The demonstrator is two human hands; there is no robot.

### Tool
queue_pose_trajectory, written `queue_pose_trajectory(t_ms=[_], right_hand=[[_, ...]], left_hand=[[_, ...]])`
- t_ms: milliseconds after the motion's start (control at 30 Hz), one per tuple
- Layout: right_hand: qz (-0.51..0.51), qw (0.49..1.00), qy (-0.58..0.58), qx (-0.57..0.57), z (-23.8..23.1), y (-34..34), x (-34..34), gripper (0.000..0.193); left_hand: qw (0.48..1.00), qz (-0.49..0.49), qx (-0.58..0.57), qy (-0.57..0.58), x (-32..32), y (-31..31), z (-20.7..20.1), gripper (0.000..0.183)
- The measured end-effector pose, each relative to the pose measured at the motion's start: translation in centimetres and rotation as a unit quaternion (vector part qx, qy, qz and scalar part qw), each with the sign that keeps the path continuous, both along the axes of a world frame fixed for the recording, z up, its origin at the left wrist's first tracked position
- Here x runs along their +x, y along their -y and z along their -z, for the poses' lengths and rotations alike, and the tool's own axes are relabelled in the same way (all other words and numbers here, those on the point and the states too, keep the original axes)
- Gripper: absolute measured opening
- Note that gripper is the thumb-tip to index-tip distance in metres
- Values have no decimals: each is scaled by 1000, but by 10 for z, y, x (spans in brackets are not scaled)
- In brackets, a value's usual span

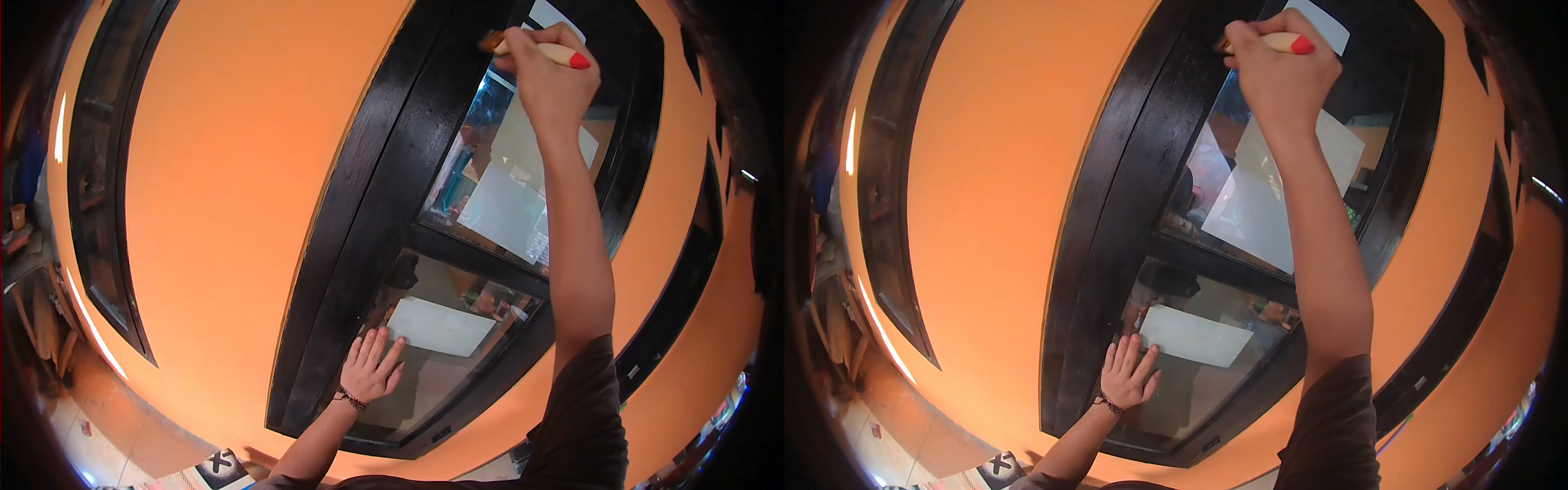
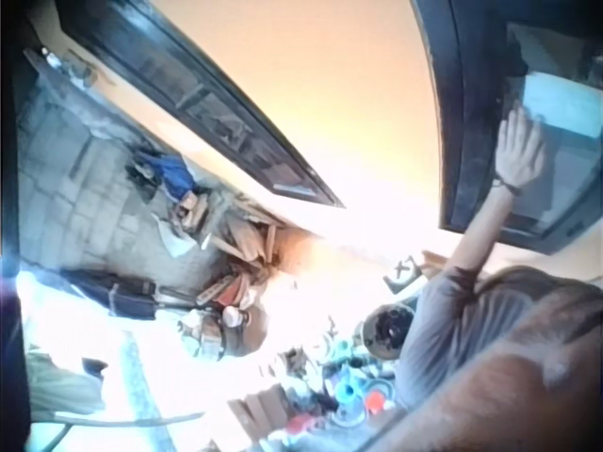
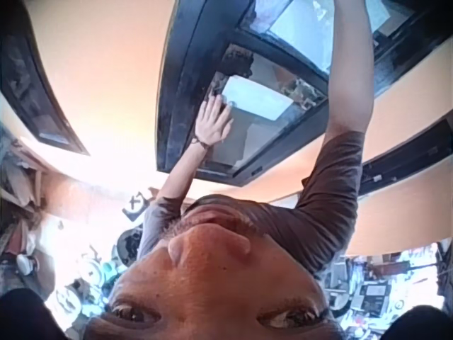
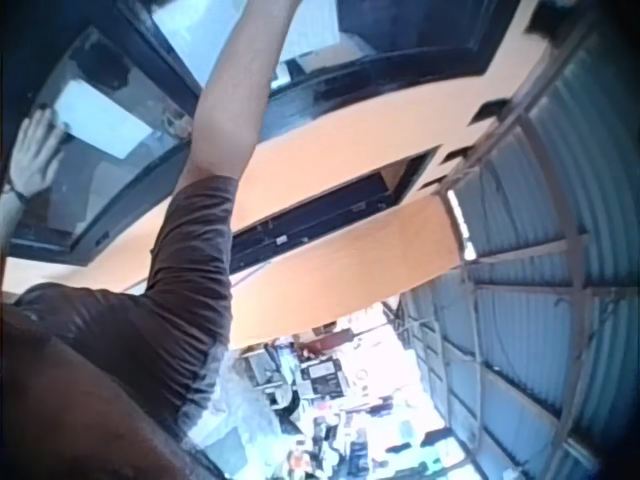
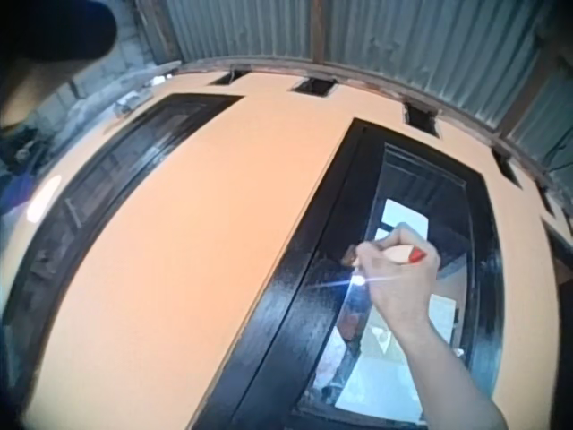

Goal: The person paints the black wooden frame of a glass door using a brush. They apply paint to the vertical and horizontal sections of the frame, occasionally dipping the brush into a container of black paint.

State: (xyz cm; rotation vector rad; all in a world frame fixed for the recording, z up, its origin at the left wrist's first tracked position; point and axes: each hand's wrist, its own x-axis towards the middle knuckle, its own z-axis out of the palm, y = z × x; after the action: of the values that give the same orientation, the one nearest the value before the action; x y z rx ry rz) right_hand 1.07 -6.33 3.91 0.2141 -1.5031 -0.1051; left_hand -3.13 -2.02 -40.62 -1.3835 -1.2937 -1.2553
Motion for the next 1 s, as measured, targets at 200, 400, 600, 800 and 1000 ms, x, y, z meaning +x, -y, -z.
queue_pose_trajectory(t_ms=[200, 400, 600, 800, 1000], right_hand=[[85, 962, 243, -91, 35, 23, 3, 14], [8, 985, 145, -92, -10, 24, -13, 12], [-19, 985, 132, -113, -16, 26, -1, 11], [81, 977, 191, -52, 9, 9, -3, 16], [26, 998, 37, -33, -50, -7, 8, 17]], left_hand=[[1000, -23, -6, 8, -6, 5, 5, 55], [1000, -16, 6, -3, -1, 1, 0, 55], [1000, -2, 0, 1, -3, 1, 1, 56], [1000, -13, 0, 5, -4, 5, 1, 56], [1000, -6, -4, 0, 1, 2, 0, 54]])
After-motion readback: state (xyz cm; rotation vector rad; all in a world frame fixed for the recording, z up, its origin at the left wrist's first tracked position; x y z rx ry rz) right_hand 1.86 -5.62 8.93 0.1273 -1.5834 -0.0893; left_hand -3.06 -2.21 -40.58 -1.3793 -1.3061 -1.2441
